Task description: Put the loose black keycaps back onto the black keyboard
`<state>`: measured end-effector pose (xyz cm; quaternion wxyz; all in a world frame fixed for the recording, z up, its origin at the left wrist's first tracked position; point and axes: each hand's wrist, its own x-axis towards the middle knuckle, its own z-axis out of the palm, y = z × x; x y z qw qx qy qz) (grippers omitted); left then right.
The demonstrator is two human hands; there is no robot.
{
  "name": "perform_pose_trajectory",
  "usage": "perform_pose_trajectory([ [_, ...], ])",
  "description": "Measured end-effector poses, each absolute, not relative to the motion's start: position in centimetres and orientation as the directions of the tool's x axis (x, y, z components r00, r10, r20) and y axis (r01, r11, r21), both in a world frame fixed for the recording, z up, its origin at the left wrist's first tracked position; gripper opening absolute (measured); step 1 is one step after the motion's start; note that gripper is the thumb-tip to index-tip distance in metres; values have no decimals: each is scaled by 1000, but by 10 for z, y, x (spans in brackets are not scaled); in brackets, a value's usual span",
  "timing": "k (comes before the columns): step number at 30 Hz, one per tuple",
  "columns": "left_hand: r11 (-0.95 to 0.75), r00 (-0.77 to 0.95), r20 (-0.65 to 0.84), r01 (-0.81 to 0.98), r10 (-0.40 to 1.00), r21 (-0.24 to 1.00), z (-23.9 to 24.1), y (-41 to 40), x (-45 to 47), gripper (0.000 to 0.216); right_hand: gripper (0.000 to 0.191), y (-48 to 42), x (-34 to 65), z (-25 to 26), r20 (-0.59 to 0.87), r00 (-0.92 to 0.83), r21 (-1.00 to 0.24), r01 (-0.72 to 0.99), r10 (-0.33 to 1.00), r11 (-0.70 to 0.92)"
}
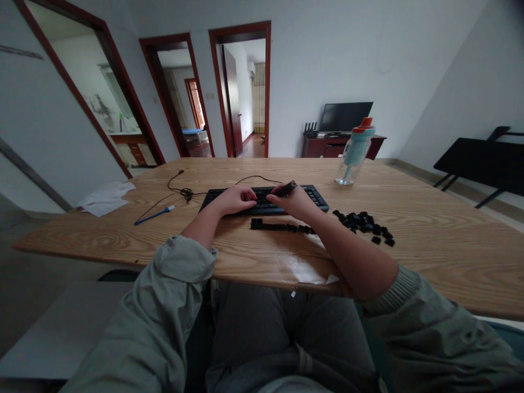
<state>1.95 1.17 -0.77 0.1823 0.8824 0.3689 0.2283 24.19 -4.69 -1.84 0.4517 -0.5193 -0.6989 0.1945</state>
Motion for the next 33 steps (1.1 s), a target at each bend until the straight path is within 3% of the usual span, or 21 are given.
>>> perform_pose_trajectory([
  [5,-678,632,287,552,720,485,-7,9,23,26,29,-43,237,-21,427,30,-775,528,904,348],
  [10,-705,642,316,541,698,458,-8,7,28,22,40,-46,233,-17,328,95,-897,343,940,278],
  [14,-701,612,352,546,708,459,-8,11,25,25,32,-48,234,-14,312,94,-917,288,945,275],
  [17,-669,579,360,508,732,543,-7,14,21,31,24,-50,235,-13,337,81,-915,262,938,306],
  [21,-611,557,330,448,762,653,-8,18,19,36,40,-52,234,-12,408,54,-893,233,911,386],
  [26,-564,588,253,434,768,703,-11,23,17,37,26,-50,236,-16,500,56,-834,297,864,464],
  [30,-554,600,209,476,772,682,-12,22,16,40,27,-45,237,-21,450,102,-845,371,887,386],
  [33,-542,600,185,492,778,681,-11,20,17,42,25,-42,235,-23,373,115,-898,294,920,328],
])
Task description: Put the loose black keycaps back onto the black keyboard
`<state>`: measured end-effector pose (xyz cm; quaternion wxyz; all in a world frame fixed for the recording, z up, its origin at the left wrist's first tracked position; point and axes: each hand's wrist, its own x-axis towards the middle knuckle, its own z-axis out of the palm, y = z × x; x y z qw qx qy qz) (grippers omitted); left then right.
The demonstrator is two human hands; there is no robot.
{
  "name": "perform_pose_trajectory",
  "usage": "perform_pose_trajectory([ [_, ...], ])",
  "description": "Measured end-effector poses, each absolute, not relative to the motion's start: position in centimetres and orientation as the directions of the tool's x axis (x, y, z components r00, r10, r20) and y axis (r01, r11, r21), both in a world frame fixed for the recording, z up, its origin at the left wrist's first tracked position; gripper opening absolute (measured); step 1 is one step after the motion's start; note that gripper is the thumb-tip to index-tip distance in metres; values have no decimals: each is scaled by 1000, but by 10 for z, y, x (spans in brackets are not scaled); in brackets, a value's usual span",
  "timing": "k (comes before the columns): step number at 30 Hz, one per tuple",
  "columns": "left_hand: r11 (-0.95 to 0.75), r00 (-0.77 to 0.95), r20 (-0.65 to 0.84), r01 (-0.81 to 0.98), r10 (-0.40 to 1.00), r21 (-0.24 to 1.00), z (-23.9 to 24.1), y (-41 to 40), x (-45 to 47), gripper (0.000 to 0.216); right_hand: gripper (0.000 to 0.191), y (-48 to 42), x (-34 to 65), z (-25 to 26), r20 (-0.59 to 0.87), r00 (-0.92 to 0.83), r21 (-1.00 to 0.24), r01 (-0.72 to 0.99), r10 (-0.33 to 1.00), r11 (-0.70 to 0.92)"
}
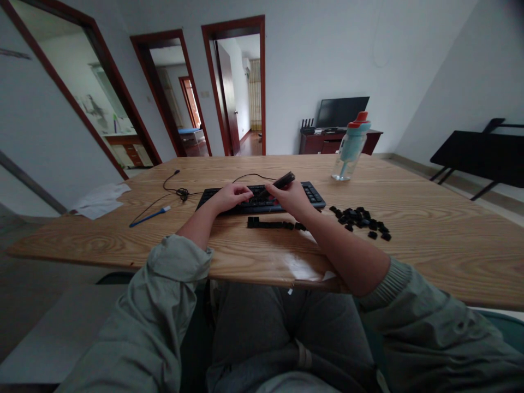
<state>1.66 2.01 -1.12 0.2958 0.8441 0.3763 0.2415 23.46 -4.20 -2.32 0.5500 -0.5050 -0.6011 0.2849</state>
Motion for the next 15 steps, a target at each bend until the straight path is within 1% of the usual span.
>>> perform_pose_trajectory([
  [3,-569,627,207,456,751,684,-11,19,17,43,20,-42,231,-22,299,111,-947,156,948,281],
  [5,-591,625,233,458,745,664,-11,18,18,46,18,-44,228,-21,273,111,-960,93,956,264],
  [9,-615,604,262,504,753,607,-12,19,18,57,19,-46,225,-21,242,88,-969,72,966,236],
  [13,-631,586,297,522,754,574,-13,20,17,53,21,-47,224,-22,200,45,-979,41,979,198],
  [15,-640,589,304,521,749,565,-14,21,17,55,24,-48,224,-21,163,23,-987,18,986,162],
])
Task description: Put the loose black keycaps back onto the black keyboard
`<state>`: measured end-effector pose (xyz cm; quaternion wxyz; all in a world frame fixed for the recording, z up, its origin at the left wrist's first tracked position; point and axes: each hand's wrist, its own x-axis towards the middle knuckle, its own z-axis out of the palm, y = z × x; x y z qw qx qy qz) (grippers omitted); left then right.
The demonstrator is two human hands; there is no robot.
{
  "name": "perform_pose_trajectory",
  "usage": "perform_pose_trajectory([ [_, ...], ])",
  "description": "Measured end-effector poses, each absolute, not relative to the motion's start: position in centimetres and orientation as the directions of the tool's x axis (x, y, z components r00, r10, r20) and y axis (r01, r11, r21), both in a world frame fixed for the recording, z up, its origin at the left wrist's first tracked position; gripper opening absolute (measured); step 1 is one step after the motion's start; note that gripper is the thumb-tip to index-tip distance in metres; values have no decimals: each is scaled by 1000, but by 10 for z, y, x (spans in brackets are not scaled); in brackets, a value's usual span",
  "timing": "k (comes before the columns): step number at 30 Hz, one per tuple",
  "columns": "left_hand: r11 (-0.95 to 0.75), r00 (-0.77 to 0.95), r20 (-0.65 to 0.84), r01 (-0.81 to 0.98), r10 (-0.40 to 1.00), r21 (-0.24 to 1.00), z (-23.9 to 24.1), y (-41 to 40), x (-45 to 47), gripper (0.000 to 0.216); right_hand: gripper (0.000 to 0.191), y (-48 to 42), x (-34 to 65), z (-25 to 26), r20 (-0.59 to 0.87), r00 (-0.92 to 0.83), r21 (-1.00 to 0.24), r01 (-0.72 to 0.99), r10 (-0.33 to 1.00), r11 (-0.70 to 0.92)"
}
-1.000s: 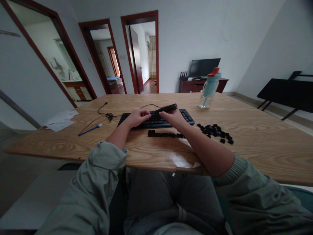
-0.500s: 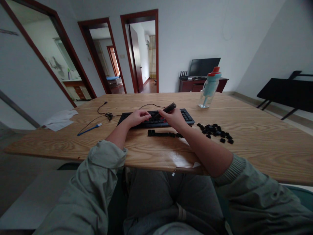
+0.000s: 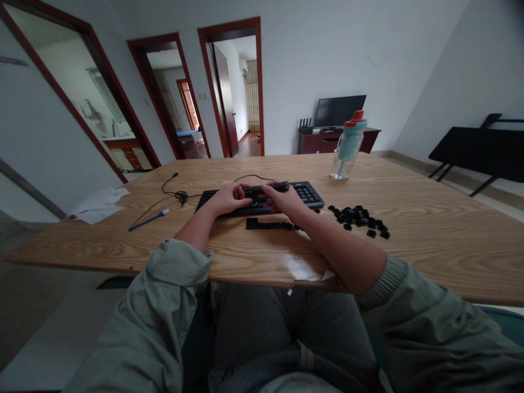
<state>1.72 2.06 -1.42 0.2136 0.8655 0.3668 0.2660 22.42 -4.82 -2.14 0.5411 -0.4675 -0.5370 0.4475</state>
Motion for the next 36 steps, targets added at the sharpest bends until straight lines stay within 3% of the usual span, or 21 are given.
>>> perform_pose_trajectory([
  [4,-647,597,298,538,745,540,-16,20,19,69,27,-51,222,-19,108,-9,-994,-10,994,108],
  [7,-671,607,316,545,729,503,-17,20,20,63,27,-52,221,-19,117,-13,-993,12,993,118],
  [12,-716,644,331,538,690,444,-17,23,20,39,31,-46,222,-26,257,1,-943,218,966,251],
  [17,-705,638,317,559,702,436,-15,21,20,37,39,-43,228,-29,320,39,-874,397,947,279],
  [27,-688,631,296,568,716,452,-15,22,18,39,35,-52,230,-20,380,64,-828,468,923,308],
  [36,-687,635,288,574,717,446,-16,23,19,41,47,-44,237,-25,373,80,-801,531,924,277],
])
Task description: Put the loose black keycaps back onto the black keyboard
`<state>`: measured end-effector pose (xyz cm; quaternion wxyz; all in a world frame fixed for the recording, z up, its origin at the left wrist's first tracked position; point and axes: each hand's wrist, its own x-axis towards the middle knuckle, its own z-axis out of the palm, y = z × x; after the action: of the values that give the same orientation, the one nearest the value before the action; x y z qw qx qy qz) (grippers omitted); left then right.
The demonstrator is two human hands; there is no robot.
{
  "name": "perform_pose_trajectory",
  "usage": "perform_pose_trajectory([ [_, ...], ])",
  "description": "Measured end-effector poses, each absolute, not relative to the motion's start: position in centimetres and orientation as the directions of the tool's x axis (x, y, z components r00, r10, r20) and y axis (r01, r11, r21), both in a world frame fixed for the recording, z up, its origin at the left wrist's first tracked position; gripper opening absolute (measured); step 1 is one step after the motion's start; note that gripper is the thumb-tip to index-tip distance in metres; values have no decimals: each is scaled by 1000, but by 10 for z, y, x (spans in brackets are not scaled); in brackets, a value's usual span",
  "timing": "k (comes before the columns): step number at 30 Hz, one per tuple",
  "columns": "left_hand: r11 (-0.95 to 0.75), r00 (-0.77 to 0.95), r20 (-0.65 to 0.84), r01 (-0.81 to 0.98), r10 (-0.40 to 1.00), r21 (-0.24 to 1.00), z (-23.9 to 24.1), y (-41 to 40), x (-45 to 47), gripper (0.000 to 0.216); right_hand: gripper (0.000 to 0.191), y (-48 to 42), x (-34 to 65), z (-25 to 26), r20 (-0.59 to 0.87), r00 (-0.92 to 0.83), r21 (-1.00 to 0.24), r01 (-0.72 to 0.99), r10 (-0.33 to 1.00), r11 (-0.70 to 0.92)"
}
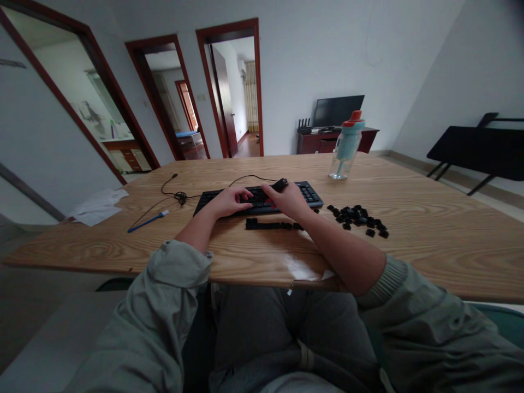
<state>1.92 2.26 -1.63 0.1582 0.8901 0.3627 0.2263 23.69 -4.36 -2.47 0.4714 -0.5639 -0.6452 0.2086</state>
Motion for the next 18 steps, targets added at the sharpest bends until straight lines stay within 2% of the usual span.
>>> perform_pose_trajectory([
  [9,-672,634,267,571,726,471,-15,20,20,38,38,-36,240,-27,288,118,-880,424,950,214],
  [18,-707,645,311,552,698,442,-16,20,21,21,30,-41,237,-24,280,82,-891,394,956,227],
])
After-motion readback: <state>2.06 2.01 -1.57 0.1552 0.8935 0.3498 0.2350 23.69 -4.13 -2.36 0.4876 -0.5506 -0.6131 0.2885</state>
